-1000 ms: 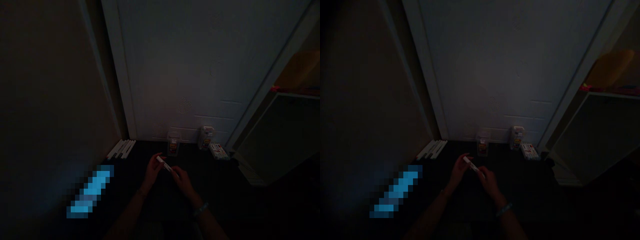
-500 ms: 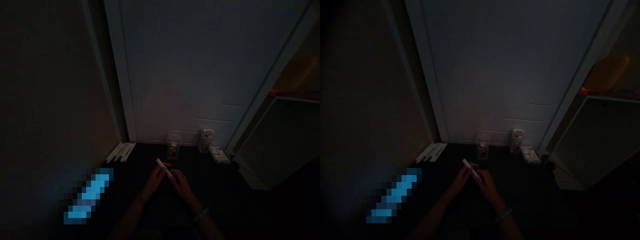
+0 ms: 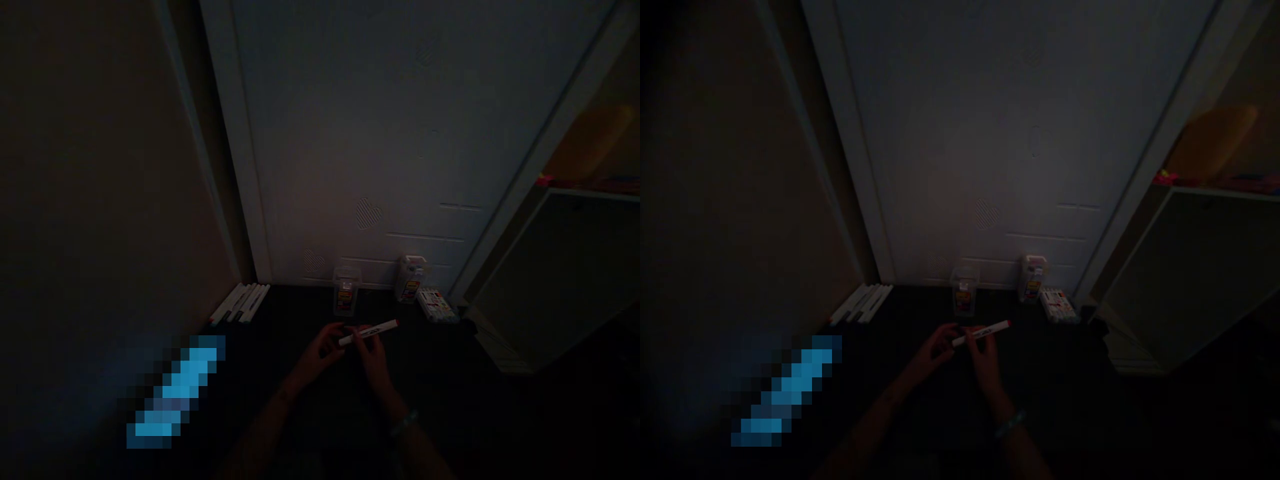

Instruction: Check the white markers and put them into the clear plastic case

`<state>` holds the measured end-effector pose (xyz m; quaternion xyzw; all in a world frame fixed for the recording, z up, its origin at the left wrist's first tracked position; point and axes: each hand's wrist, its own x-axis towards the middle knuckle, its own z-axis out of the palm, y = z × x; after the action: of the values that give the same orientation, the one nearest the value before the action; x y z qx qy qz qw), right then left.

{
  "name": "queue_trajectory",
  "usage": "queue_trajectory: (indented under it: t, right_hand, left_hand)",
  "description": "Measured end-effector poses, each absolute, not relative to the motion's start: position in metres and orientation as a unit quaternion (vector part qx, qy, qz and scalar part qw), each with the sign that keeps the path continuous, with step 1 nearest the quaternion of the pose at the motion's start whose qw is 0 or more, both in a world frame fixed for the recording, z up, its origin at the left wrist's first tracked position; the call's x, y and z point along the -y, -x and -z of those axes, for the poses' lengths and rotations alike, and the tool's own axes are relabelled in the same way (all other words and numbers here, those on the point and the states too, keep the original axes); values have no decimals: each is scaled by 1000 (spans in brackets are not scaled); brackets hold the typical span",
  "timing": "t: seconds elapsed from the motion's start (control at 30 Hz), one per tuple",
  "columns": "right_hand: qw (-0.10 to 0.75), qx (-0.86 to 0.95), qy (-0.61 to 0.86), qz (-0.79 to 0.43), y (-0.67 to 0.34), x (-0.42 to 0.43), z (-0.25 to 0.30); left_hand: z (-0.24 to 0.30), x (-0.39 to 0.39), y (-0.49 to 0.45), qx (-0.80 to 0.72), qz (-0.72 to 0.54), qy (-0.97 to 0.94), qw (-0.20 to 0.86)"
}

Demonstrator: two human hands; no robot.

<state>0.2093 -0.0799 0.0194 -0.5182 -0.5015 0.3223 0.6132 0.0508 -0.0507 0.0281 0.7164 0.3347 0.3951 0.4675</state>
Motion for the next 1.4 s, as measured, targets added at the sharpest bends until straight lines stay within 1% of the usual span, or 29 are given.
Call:
queue_trajectory:
  t: [0.1,0.2,0.3,0.47,0.67,0.8,0.93,1.0,1.07,1.17,1.27,1.33,1.4]
  right_hand:
    - [613,497,546,-282,-211,77,-17]
    - [600,472,551,-337,-212,78,-18]
    - [617,422,546,-378,-217,79,-23]
    - [662,346,574,-336,-227,78,-29]
    - [683,343,562,-316,-226,79,-27]
    - [703,325,547,-318,-230,75,-24]
    - [740,245,528,-338,-239,67,-16]
    - [753,224,516,-340,-243,62,-10]
    - [766,215,499,-343,-247,58,-3]
    - [784,211,481,-329,-251,55,6]
    - [778,242,494,-305,-256,54,10]
    - [773,262,493,-301,-261,52,5]
    - [772,284,480,-305,-269,48,-12]
  left_hand:
    - [-29,51,-53,-357,-371,-725,457]
    - [-32,52,-53,-379,-375,-727,433]
    - [-35,51,-52,-392,-390,-726,409]
    - [-34,47,-49,-419,-427,-714,363]
    - [-30,43,-44,-430,-427,-728,321]
    - [-26,33,-44,-431,-434,-755,236]
    - [-18,10,-54,-509,-408,-741,158]
    - [-14,-1,-63,-525,-391,-745,132]
    - [-13,-12,-73,-521,-384,-752,123]
    - [-14,-26,-86,-537,-389,-735,140]
    - [-15,-37,-92,-538,-393,-730,154]
    - [-12,-40,-93,-533,-391,-736,145]
    - [-9,-41,-92,-533,-381,-744,133]
